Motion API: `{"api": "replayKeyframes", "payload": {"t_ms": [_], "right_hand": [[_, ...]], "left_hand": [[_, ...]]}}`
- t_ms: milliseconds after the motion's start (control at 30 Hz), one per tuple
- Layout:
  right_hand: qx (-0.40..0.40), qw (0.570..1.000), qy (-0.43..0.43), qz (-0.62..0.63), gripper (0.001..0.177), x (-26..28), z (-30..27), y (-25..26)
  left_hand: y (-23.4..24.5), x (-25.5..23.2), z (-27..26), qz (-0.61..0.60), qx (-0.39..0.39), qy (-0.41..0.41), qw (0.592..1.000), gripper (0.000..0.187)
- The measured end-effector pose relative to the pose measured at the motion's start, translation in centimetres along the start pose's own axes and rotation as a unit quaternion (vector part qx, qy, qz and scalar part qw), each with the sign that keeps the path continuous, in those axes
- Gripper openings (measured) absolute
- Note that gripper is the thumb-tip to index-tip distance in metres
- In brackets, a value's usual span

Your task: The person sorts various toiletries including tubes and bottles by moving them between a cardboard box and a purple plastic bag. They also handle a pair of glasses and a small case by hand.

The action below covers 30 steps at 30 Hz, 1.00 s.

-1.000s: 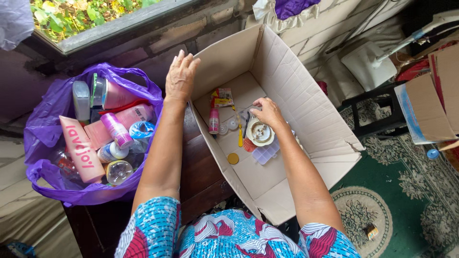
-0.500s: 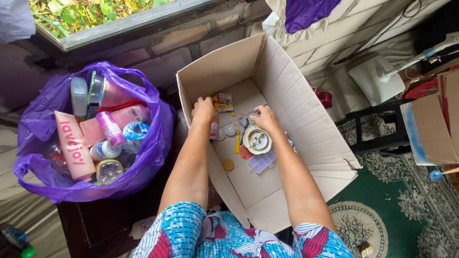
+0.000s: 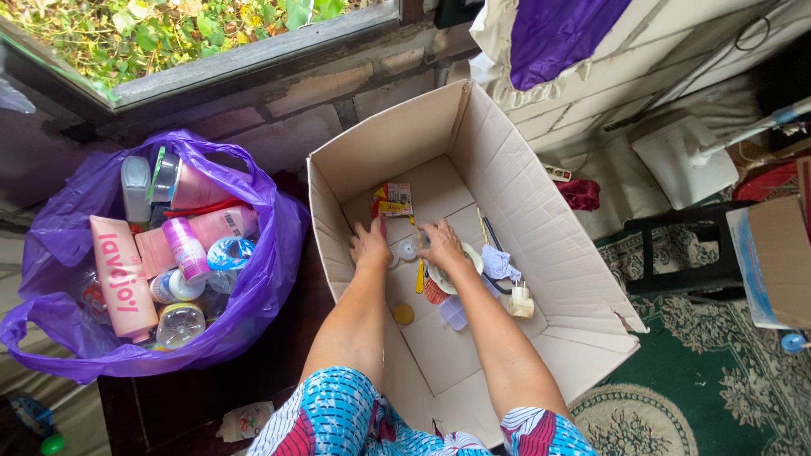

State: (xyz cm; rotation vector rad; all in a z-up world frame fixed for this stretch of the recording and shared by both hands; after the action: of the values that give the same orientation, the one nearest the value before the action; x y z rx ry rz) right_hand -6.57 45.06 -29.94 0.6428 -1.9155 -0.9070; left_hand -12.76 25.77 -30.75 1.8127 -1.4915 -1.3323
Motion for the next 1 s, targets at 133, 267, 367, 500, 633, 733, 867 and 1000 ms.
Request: {"api": "replayKeyframes", "payload": {"t_ms": [133, 267, 367, 500, 633, 733, 867, 1000], "right_hand": [[0.042, 0.996, 0.004, -0.074, 0.082, 2.1, -1.0, -0.6], [0.053, 0.991, 0.029, -0.115, 0.089, 3.9, -2.1, -0.5], [0.053, 0.988, 0.028, -0.145, 0.085, 4.4, -2.3, -0.9], [0.025, 0.982, 0.054, -0.179, 0.074, 5.0, -2.0, -1.4], [0.013, 0.985, 0.060, -0.160, 0.064, 4.2, -1.5, -2.1], [-0.007, 0.992, 0.062, -0.108, 0.062, 3.5, -0.9, -2.3], [-0.032, 0.998, 0.035, -0.034, 0.057, 2.5, 0.5, -1.4], [-0.061, 0.997, 0.015, 0.054, 0.065, 1.7, 1.9, 1.1]], "left_hand": [[-2.1, 2.1, 0.1, -0.010, -0.048, -0.042, 0.998, 0.083], [-0.9, 1.9, -1.7, 0.025, -0.052, -0.082, 0.995, 0.094], [1.0, 0.7, -3.5, -0.002, -0.010, -0.077, 0.997, 0.104], [2.1, -0.5, -4.5, -0.033, -0.008, -0.086, 0.996, 0.101], [1.3, 0.5, -3.2, -0.058, -0.063, -0.106, 0.991, 0.089], [0.0, 1.9, -2.1, -0.094, -0.081, -0.094, 0.988, 0.084], [-1.5, 3.0, 0.7, -0.180, -0.108, -0.058, 0.976, 0.080], [-1.5, 2.2, 2.6, -0.225, -0.109, -0.063, 0.966, 0.079]]}}
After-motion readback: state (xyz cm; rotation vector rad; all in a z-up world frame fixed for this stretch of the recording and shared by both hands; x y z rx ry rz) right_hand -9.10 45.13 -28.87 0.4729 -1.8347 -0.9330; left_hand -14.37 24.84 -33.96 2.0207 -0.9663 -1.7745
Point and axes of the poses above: each hand's wrist, its own z-axis towards the middle knuckle, its own y-axis out of the back of the hand, x = y × z, the point moved 9 cm from there along z, towards the middle knuckle, and after that the axes turned 11 degrees about -y, right-handed, at the moved point
